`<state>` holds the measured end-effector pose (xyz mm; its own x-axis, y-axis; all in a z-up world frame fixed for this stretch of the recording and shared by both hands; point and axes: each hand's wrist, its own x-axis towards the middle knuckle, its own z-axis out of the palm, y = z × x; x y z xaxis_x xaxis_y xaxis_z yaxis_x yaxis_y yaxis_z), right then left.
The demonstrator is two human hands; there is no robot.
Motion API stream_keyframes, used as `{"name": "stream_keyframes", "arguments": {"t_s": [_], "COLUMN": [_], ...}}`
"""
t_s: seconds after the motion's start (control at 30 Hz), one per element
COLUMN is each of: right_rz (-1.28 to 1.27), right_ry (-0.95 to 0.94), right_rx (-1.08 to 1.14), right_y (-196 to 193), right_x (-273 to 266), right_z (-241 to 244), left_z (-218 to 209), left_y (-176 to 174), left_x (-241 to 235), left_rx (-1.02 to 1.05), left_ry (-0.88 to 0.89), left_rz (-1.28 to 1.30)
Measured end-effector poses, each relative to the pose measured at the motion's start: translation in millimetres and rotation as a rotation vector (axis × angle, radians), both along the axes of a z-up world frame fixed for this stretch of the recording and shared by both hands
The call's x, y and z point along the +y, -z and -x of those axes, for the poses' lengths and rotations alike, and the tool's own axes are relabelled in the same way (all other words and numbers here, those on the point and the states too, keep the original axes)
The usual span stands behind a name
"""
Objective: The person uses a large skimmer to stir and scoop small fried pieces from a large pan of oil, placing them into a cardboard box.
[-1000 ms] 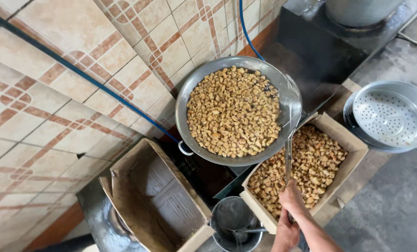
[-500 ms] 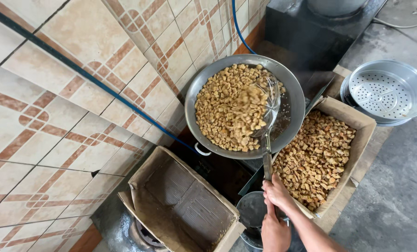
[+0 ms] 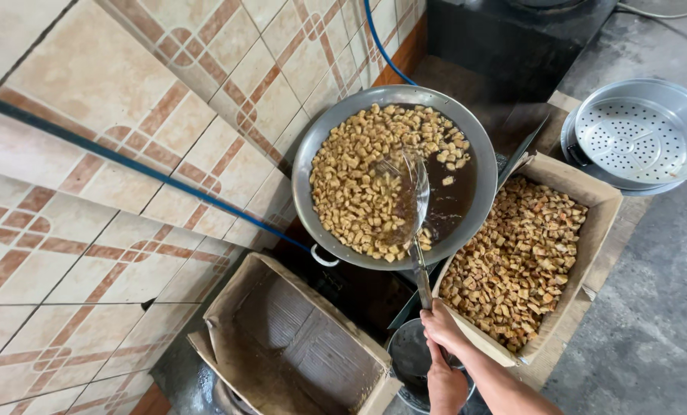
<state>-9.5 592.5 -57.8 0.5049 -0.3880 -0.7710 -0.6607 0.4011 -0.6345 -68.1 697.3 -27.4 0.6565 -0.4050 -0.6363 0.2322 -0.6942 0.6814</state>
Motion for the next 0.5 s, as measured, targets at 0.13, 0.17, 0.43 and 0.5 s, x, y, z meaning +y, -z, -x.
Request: {"name": "stream_keyframes", "arguments": {"t_s": [0.13,0.17,0.43,0.5], "right_rz": [0.306,0.454,0.626,0.952], "right_ry": [-0.183,-0.253,-0.227,-0.116], "right_rx": [0.088,0.076,0.149,0.007], "right_y": [38,38,-46,-33], "right_x": [-17,-17,0,3], "right_z": [-6,-8,13,22], "left_z": [-10,-9,12,8], "left_y": [5,4,-34,-40], "left_x": [-9,-11,1,5], "left_rx": [0.208,0.239,0.519,0.545], "left_ry": [-0.09,-0.182,-0.417,-0.359], "left_rz": [0.156,0.348,0.783,0.738]}}
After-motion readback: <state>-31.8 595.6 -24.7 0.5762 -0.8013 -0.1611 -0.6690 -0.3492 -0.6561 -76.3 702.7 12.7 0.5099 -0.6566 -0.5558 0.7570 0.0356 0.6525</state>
